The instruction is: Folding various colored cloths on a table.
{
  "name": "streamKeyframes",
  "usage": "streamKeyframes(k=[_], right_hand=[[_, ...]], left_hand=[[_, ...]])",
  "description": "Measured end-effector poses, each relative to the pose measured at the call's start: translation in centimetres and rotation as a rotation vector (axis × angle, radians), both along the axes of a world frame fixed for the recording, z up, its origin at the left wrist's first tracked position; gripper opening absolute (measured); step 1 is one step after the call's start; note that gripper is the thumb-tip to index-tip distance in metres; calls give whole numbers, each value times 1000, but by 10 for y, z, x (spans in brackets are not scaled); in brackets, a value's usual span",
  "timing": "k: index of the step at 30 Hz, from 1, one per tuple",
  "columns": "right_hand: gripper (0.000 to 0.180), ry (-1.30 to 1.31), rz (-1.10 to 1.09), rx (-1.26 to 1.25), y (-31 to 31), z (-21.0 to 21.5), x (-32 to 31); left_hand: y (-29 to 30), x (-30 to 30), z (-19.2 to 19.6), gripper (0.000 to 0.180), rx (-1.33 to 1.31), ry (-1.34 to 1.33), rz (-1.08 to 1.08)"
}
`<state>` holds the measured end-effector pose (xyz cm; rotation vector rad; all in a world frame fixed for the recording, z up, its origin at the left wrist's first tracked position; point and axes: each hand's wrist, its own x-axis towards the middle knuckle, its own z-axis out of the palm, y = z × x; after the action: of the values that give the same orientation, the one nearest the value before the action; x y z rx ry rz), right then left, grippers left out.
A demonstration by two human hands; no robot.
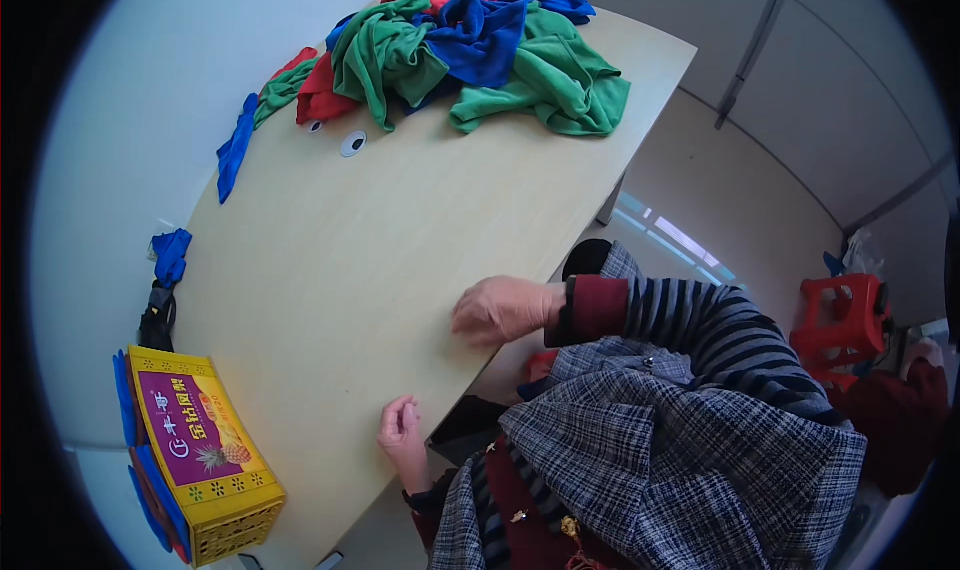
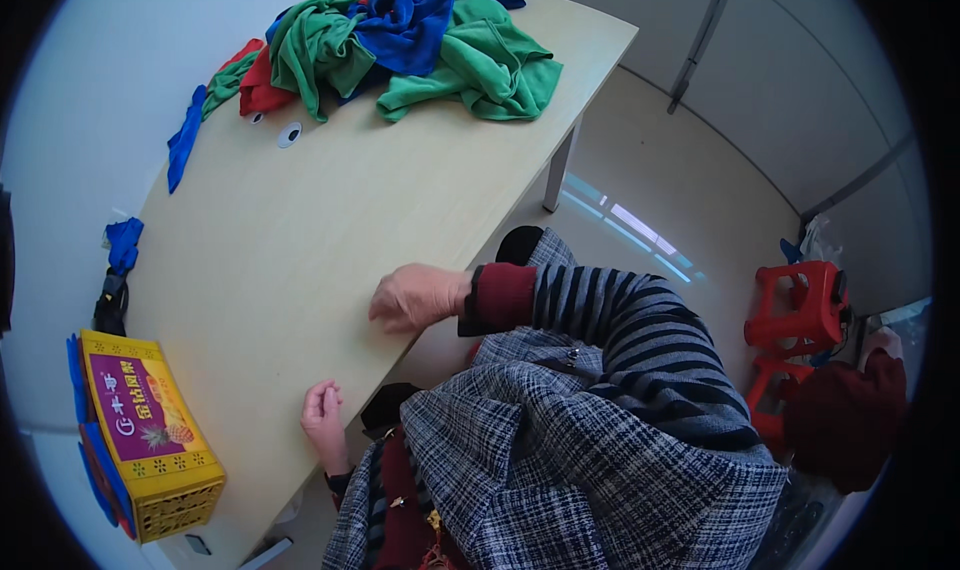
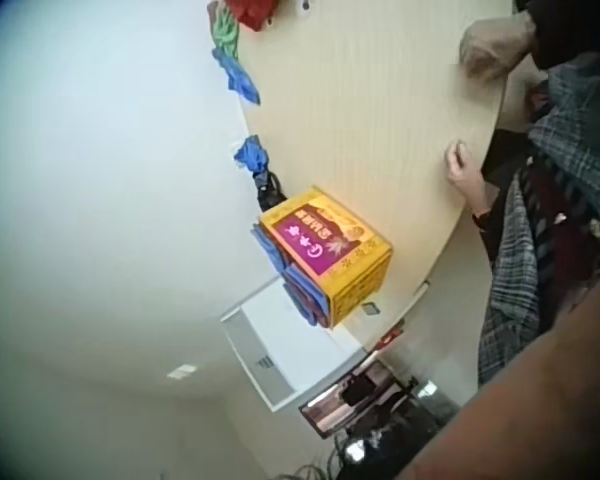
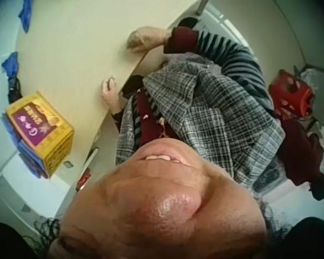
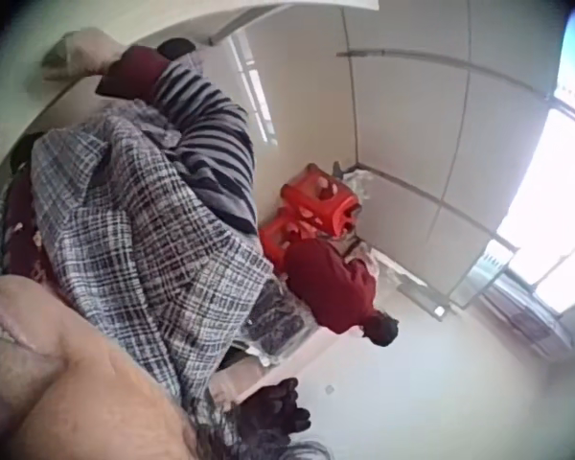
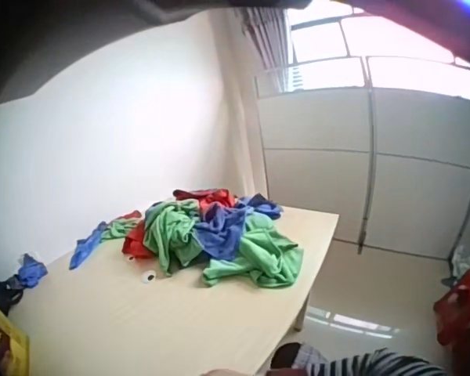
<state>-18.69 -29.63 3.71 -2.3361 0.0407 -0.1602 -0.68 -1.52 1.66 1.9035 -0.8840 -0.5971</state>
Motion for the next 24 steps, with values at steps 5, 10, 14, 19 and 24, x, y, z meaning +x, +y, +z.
streamKeyframes(k=[5, 10, 14, 19, 24], right_hand=[[26, -363, -684, 498, -176, 38, -9], [45, -411, -1102, 987, -325, 43, -23], [41, -355, -1242, 1050, -365, 23, -7], [29, -262, -1152, 1026, -377, -2, 23], [21, -359, -1178, 772, -393, 12, 23]], left_hand=[[-3, -11, -27, 13, -201, -105, 335], [-12, -9, -39, 8, -169, -481, 321], [-17, -11, -34, 6, -114, -568, 334], [-19, -14, -24, 2, -84, -592, 349], [-26, -15, -26, 1, -118, -623, 325]])
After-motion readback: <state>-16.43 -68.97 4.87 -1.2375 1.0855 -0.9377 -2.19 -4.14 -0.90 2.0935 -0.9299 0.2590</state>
